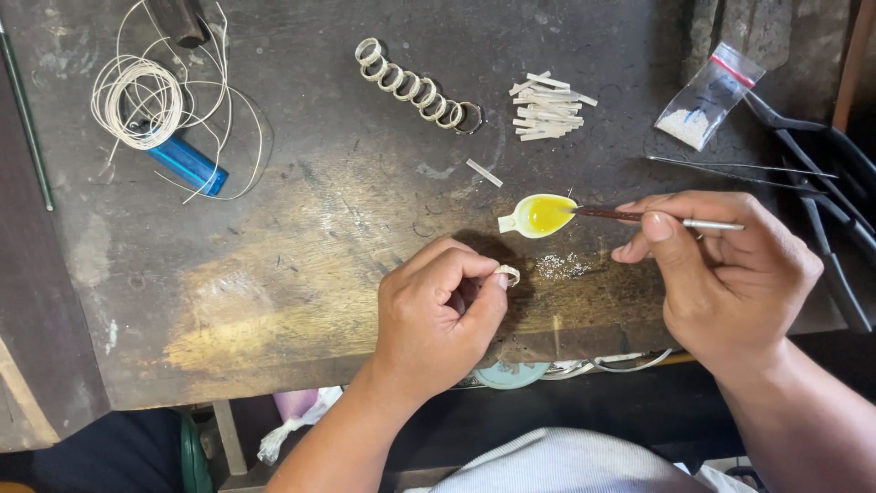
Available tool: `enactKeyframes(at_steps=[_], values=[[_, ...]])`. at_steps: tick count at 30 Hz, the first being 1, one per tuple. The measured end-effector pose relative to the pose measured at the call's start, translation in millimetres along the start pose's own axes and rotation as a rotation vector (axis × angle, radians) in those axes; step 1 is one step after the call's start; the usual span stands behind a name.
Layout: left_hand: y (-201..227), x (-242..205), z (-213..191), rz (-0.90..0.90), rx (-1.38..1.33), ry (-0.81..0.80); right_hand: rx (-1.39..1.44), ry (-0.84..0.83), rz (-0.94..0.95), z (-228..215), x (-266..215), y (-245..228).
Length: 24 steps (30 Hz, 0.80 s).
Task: The person is using a fine metal pick to carefully place tiny pieces of solder onto a small jewelry component at a workbench.
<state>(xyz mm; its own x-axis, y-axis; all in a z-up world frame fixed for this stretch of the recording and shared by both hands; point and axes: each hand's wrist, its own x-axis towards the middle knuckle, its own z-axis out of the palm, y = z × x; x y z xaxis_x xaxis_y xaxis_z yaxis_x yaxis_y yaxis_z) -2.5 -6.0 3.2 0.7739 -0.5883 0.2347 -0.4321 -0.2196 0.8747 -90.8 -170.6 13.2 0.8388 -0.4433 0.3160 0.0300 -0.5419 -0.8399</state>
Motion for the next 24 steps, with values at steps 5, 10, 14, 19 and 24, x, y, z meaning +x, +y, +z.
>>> enactKeyframes(at_steps=[5,10,14,19,24], values=[[0,0,0,-0.028,0.014,0.010,0.001,0.003,-0.019,-1,-1,1],[0,-1,1,-0.024,0.034,0.041,0.092,0.059,-0.044,1,-6,-2],[0,-1,1,-0.024,0.028,0.034,0.184,0.034,0.013,6,-12,-8],[0,-1,1,-0.002,0.039,0.041,0.240,0.003,0.054,13,-13,-13],[-1,-1,2,0.005,0.049,0.040,0.262,-0.008,0.013,15,-13,-11]])
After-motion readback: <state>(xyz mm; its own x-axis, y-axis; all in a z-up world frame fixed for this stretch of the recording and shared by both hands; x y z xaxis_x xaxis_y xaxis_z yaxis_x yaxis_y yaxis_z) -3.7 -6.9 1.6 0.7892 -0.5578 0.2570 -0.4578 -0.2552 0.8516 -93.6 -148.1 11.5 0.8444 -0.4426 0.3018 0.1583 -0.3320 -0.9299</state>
